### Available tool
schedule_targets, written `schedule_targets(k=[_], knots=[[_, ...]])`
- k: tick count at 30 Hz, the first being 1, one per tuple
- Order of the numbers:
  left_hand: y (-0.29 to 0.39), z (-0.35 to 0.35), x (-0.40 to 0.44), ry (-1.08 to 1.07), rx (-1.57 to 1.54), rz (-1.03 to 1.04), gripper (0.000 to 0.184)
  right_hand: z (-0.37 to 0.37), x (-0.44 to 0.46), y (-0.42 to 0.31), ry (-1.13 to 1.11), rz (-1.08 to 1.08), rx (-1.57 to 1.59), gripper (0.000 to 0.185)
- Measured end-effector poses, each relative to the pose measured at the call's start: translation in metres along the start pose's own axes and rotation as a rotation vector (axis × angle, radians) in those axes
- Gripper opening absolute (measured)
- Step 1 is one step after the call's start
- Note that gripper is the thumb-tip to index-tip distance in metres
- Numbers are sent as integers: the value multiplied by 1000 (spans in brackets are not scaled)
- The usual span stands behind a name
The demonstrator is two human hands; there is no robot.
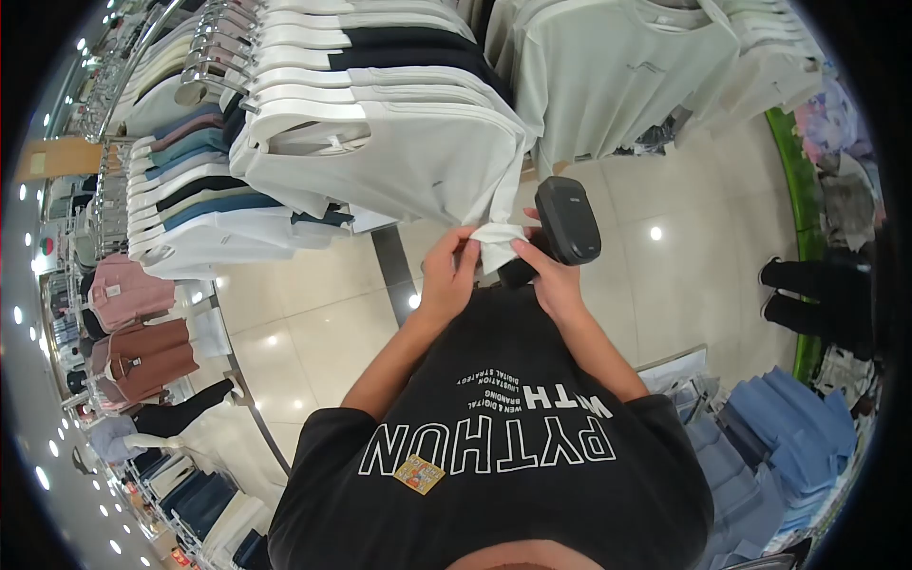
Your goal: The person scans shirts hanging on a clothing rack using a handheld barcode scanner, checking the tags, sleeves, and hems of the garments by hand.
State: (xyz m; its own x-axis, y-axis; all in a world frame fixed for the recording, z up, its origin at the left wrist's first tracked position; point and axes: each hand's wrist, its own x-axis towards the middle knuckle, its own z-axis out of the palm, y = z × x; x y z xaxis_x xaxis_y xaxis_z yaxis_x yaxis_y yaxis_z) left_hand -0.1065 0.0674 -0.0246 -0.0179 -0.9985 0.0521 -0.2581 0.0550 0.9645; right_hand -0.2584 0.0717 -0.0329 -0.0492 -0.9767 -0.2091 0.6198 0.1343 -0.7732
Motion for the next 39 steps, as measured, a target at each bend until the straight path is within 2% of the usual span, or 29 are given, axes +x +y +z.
schedule_targets(k=[2,5,6,9,12,15,16,18,24,27,30,33,39], knots=[[8,-3,2,2,157,76,14,0,1,1,-24,-20,-103,52],[14,-10,5,21,361,293,14,13,4,0,-30,-50,-107,33],[17,-11,7,32,422,384,14,13,6,3,-21,8,-188,30],[31,-10,6,59,286,171,14,12,7,3,-62,-4,-175,34],[23,-17,14,61,-184,-124,17,5,14,-12,-226,146,-104,49],[17,-29,21,-18,-507,-367,18,4,19,-19,-285,149,-120,48],[17,-30,23,-31,-526,-360,17,5,18,-18,-303,127,-119,43],[21,-33,26,-59,-565,-345,16,17,11,-16,-262,-55,-376,40],[36,-38,30,-121,-338,-292,19,46,1,9,-127,-594,-917,33],[42,-44,35,-126,-475,-370,19,49,5,7,-169,-665,-1038,34],[45,-54,39,-102,-487,-455,17,58,3,0,-214,-620,-907,33],[56,-59,41,-40,-612,-552,18,54,7,23,-245,-597,-873,28],[51,-71,42,-98,-686,-568,18,56,8,19,-212,-513,-874,24]])
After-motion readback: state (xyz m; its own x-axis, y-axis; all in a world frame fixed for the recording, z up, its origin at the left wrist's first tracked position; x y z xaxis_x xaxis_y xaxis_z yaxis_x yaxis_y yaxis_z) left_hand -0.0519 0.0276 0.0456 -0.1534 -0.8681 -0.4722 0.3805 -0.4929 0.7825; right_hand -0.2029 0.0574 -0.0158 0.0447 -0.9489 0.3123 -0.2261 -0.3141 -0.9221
